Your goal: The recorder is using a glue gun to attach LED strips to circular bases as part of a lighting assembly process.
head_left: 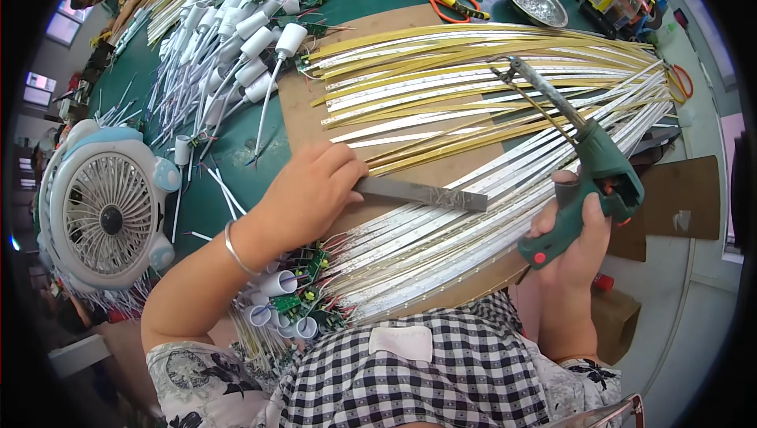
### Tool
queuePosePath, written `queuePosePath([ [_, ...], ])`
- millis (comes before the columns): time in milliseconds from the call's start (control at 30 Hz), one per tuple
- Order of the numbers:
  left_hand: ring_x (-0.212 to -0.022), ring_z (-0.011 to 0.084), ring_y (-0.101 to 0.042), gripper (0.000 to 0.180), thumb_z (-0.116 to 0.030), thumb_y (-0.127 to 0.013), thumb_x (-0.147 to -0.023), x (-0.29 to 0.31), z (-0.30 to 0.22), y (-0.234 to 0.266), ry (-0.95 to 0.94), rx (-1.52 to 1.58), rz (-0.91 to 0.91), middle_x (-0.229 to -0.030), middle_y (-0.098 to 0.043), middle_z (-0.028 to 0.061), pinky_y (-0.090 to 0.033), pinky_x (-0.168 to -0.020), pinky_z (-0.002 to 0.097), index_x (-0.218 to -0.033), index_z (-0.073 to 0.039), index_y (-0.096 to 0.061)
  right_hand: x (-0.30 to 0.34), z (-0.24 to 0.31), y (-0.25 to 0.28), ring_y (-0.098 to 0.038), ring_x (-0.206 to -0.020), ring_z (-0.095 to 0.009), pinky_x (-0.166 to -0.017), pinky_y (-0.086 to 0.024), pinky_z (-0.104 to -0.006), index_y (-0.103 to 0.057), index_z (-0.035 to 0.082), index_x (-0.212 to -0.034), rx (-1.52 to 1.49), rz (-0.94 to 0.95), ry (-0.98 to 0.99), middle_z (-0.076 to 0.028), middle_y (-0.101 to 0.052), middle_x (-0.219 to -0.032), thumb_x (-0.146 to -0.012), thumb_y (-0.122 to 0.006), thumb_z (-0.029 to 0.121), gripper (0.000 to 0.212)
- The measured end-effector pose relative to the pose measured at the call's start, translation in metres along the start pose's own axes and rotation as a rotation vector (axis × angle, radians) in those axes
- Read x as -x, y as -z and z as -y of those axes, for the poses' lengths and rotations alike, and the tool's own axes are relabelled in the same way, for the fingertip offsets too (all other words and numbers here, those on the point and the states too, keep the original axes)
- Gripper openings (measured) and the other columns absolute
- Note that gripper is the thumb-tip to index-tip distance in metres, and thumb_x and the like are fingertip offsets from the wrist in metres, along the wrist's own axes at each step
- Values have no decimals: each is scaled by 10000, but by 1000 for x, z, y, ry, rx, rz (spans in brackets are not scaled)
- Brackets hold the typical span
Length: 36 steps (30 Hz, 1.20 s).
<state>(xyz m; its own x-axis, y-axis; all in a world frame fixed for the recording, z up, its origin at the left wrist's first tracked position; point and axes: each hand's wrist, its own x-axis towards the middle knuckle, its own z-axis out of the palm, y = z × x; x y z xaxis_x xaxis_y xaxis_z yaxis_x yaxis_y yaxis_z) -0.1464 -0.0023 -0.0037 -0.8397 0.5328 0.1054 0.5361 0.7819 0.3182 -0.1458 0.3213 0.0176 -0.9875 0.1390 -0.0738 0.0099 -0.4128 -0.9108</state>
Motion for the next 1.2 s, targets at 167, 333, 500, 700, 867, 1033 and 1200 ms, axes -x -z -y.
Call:
queuePosePath([
  [167,-976,333,-545,397,-122,-769,-721,14,-23,15,64,29,-4,-1042,-567,118,-443,-871,423,-1072,-46,-601,-2,-1,-1,-598,-611,-186,-522,-546,-336,-397,-17,-1340,-12,32,11,-204,-597,-1132,-979,-512,232,452],
  [333,-942,337,-536,412,-102,-768,-708,26,-22,26,145,-36,-71,-1022,-560,120,-434,-851,428,-1080,-44,-601,-2,-4,-1,-606,-622,-188,-525,-548,-338,-396,-20,-1344,-15,55,9,-203,-593,-1139,-980,-517,240,464],
  [500,-935,302,-538,362,-165,-734,-757,31,-49,18,-9,82,48,-1009,-560,107,-420,-826,417,-1076,-52,-605,-4,-7,-2,-604,-610,-187,-515,-545,-340,-405,-40,-1321,11,51,2,-197,-591,-1134,-978,-516,251,464],
  [700,-986,280,-544,367,-208,-702,-799,27,-55,6,-28,209,284,-1032,-570,88,-421,-854,431,-1118,-53,-605,-3,-10,-5,-596,-583,-178,-501,-535,-325,-445,-79,-1253,59,125,-30,-199,-614,-1048,-979,-506,279,455],
  [867,-1360,352,-394,609,-356,-635,-881,6,-18,20,-131,111,121,-1445,-465,127,-309,-1115,495,-1404,-86,-480,-3,-11,-17,-592,-558,-173,-489,-527,-310,-490,-108,-1183,57,7,14,-195,-630,-944,-973,-522,315,473],
  [1033,-1506,356,-96,761,-596,-386,-961,10,22,-12,6,-168,283,-1621,-226,70,-47,-1197,543,-1558,-143,-252,-3,-9,-14,-612,-579,-187,-490,-541,-319,-476,-112,-1200,84,133,-57,-204,-611,-1034,-965,-553,311,490],
  [1200,-1394,387,-332,529,-397,-645,-884,-1,24,-1,25,-8,56,-1459,-466,104,-256,-1122,560,-1335,-129,-581,0,-9,-15,-627,-595,-196,-490,-553,-323,-466,-113,-1213,50,107,-33,-210,-603,-1062,-955,-573,291,491],
])
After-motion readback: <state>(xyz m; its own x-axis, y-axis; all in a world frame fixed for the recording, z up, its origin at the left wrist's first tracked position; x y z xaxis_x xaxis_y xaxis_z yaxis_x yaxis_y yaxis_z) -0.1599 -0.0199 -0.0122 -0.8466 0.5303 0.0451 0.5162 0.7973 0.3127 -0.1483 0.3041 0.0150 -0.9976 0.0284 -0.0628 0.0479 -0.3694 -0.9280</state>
